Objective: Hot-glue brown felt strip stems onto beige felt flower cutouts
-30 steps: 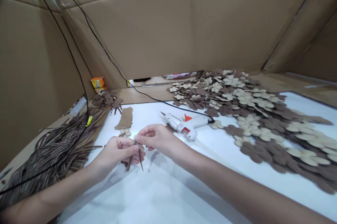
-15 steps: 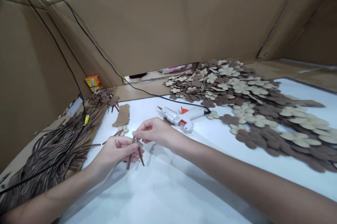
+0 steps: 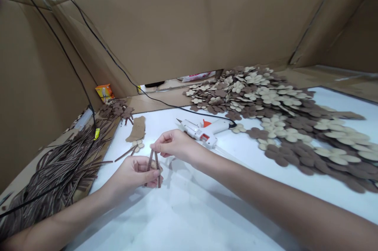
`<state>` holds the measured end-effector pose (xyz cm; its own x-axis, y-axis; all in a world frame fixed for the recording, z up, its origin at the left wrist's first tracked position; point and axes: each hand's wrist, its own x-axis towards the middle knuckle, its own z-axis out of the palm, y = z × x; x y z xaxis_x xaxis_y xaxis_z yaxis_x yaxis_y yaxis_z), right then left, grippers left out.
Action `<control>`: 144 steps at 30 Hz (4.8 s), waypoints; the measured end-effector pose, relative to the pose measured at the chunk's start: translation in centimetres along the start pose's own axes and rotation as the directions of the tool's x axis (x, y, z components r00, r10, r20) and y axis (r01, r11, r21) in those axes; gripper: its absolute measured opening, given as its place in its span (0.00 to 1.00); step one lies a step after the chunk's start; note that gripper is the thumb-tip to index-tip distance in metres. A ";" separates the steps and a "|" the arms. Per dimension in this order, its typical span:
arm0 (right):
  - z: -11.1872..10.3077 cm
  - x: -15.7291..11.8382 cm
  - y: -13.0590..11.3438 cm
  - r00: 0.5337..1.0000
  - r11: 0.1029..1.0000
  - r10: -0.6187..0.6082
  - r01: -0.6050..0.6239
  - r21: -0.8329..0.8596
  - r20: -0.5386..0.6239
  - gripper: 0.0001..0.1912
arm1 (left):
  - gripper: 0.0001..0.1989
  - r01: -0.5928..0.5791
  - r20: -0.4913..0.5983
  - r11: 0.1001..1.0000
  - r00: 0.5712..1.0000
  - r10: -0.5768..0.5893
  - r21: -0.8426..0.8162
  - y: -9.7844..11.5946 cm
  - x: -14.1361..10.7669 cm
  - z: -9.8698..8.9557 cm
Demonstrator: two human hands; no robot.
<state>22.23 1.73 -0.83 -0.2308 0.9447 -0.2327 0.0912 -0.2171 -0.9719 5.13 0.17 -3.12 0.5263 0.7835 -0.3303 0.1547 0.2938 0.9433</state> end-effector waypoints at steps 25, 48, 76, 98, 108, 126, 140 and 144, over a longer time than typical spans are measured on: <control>0.3 -0.3 0.6 0.995 0.996 -0.064 0.059 0.062 0.082 0.17 | 0.17 -0.180 -0.121 0.978 0.974 0.191 0.102 1.0 0.2 -0.9; 0.8 -1.2 -0.4 0.990 0.991 -0.064 0.048 0.125 0.127 0.17 | 0.15 -0.264 -0.210 0.964 0.941 0.264 0.033 1.2 -0.5 -0.4; 2.7 -2.6 -0.3 0.977 0.972 -0.194 0.204 0.120 -0.089 0.10 | 0.13 -0.339 -0.269 0.938 0.900 0.344 0.068 1.2 -1.1 0.5; 3.5 -3.4 -0.5 0.965 0.953 -0.217 0.242 0.183 -0.145 0.11 | 0.16 -0.378 -0.327 0.916 0.855 0.401 0.135 1.2 -1.8 1.5; 4.1 -3.9 -0.2 0.965 0.951 -0.185 0.224 0.213 -0.188 0.12 | 0.13 -0.430 -0.313 0.888 0.831 0.460 0.163 0.8 -1.7 1.4; 4.2 -3.8 0.0 0.945 0.930 -0.212 0.273 0.247 -0.250 0.13 | 0.17 -0.432 -0.258 0.862 0.829 0.496 0.266 1.1 -0.9 1.0; 4.9 -4.2 0.1 0.952 0.926 -0.245 0.286 0.248 -0.183 0.15 | 0.15 -0.474 -0.221 0.833 0.813 0.538 0.285 1.1 -1.3 0.9; 2.4 -4.2 -1.1 0.965 0.964 -0.249 0.255 0.073 -0.082 0.15 | 0.16 -0.438 -0.202 0.841 0.835 0.512 0.319 2.0 -2.1 -0.4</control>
<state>20.78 -2.63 1.15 -0.1658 0.9859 0.0207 -0.0413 0.0140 -0.9990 4.01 -0.61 -0.54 0.3496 0.9153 0.1999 0.1661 -0.2706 0.9483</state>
